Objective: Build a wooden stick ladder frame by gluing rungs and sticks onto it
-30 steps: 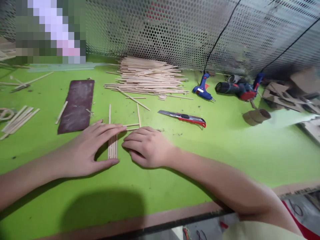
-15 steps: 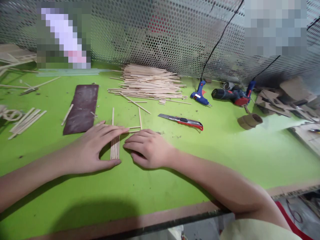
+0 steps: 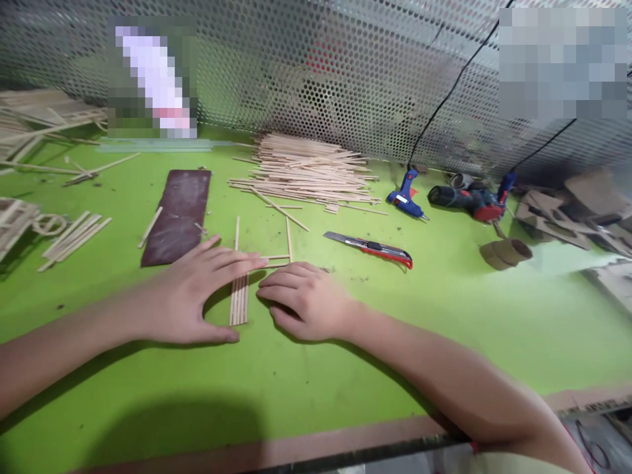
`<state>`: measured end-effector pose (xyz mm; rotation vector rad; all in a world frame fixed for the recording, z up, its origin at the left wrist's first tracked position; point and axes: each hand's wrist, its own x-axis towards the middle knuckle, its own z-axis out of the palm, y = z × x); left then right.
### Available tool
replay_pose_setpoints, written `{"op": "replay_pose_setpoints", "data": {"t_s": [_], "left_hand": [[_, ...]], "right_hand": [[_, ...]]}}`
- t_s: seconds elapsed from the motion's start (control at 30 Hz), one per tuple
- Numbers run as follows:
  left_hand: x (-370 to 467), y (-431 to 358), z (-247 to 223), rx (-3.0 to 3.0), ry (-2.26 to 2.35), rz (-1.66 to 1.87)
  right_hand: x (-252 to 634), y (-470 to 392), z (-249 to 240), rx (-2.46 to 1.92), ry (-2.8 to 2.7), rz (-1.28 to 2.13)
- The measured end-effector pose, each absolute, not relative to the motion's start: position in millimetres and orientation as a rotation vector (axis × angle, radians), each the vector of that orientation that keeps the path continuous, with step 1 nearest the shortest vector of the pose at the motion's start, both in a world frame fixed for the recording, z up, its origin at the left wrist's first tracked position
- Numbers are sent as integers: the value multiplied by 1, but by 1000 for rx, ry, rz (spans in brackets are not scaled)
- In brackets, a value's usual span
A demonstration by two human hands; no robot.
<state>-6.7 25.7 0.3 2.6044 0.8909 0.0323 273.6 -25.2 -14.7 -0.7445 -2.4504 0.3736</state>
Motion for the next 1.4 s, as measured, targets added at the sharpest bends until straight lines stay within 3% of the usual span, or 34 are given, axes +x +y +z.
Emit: {"op": "replay_pose_setpoints", "data": {"t_s": [0.57,1.4], "left_hand": [[-11,50,14,2506,1001,-158],[-10,53,9,2474,974,-71]], "right_hand": [[275,-26,-13,-759,-2466,396],[275,-26,-11,-800,-2496,403]]}}
